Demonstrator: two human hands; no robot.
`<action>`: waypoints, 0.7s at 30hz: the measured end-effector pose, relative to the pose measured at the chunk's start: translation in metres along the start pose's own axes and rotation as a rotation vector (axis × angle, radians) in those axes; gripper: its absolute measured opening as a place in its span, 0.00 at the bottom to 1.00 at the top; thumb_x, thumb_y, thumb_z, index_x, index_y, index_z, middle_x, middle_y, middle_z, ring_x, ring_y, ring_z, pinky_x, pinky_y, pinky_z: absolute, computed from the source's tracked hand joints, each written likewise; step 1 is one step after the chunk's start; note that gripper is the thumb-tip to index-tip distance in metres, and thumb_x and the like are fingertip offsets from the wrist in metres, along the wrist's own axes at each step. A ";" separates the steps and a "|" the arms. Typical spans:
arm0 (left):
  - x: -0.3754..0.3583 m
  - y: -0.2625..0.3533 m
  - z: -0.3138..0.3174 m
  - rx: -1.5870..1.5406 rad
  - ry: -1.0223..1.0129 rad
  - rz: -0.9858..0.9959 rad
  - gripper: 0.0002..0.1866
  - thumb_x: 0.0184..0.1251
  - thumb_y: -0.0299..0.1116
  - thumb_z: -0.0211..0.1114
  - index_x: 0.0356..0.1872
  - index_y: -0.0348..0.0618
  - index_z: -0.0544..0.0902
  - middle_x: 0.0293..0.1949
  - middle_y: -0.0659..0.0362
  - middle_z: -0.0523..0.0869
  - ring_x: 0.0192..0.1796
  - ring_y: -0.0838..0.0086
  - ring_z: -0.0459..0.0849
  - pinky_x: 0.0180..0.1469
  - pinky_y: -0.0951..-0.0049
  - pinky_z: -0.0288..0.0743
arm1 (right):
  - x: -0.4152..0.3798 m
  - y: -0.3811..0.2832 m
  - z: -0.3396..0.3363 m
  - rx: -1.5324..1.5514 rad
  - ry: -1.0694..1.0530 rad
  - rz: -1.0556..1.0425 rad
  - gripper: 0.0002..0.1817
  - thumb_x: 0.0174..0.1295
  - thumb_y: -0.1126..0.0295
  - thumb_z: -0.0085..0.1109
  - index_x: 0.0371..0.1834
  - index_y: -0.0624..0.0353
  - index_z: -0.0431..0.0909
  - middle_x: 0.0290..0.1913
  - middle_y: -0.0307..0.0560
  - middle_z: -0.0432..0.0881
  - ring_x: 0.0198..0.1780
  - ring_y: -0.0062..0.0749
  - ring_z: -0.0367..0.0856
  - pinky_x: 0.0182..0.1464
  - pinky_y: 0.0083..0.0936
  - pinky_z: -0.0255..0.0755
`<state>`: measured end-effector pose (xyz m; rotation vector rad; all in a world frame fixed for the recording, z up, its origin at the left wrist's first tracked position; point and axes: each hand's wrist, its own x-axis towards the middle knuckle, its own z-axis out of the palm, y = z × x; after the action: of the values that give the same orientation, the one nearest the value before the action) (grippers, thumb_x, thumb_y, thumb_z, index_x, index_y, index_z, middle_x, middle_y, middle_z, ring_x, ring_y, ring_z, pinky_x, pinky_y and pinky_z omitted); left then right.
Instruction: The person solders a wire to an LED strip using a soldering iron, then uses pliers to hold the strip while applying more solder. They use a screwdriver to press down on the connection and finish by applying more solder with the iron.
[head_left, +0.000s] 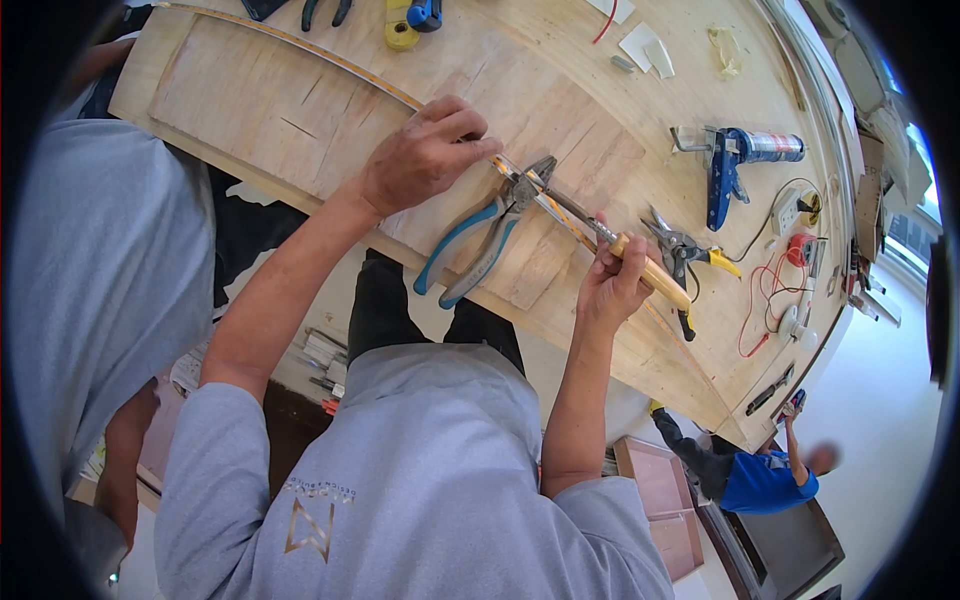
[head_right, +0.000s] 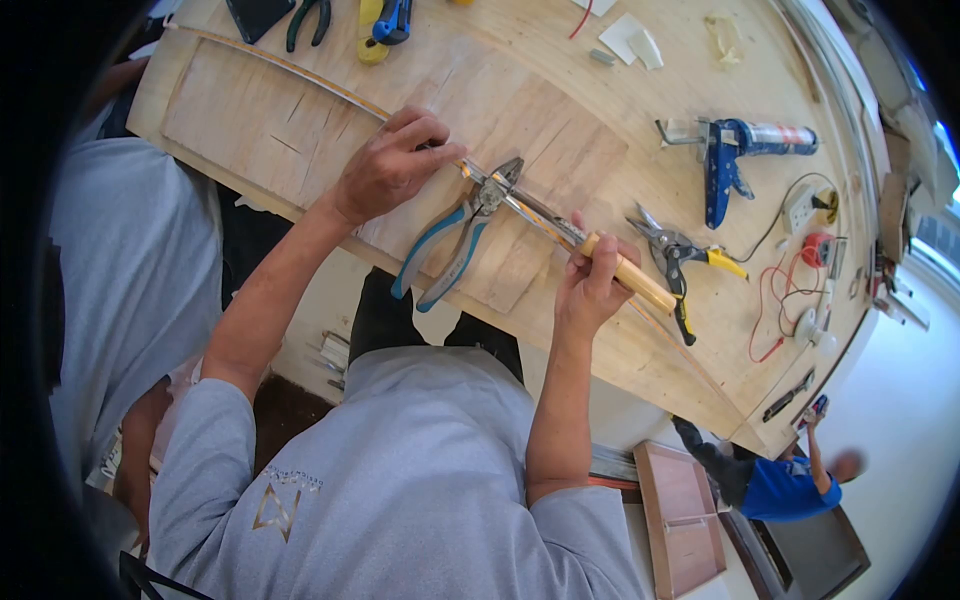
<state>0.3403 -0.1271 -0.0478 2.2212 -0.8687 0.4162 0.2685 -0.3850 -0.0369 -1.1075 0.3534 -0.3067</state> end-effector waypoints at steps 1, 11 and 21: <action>0.000 0.000 0.000 0.001 -0.001 0.003 0.13 0.47 0.20 0.64 0.38 0.40 0.83 0.33 0.59 0.75 0.42 0.65 0.76 0.45 0.69 0.74 | 0.000 0.000 0.000 0.002 0.000 -0.002 0.07 0.65 0.72 0.55 0.30 0.58 0.69 0.20 0.39 0.67 0.19 0.20 0.65 0.60 0.54 0.70; 0.000 0.000 0.000 -0.005 0.015 0.007 0.13 0.47 0.20 0.64 0.38 0.39 0.83 0.33 0.59 0.75 0.42 0.65 0.75 0.44 0.70 0.74 | 0.000 0.001 -0.001 -0.004 0.004 0.003 0.06 0.65 0.72 0.54 0.31 0.59 0.69 0.20 0.39 0.67 0.19 0.19 0.64 0.60 0.54 0.70; 0.000 0.001 -0.001 -0.007 0.008 -0.002 0.14 0.46 0.19 0.64 0.38 0.40 0.83 0.33 0.59 0.75 0.42 0.65 0.75 0.44 0.70 0.74 | 0.000 0.001 -0.002 -0.014 -0.020 -0.003 0.06 0.65 0.73 0.54 0.31 0.58 0.69 0.20 0.38 0.67 0.19 0.19 0.64 0.60 0.54 0.69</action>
<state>0.3396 -0.1272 -0.0467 2.2129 -0.8625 0.4202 0.2673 -0.3865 -0.0386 -1.1243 0.3362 -0.2958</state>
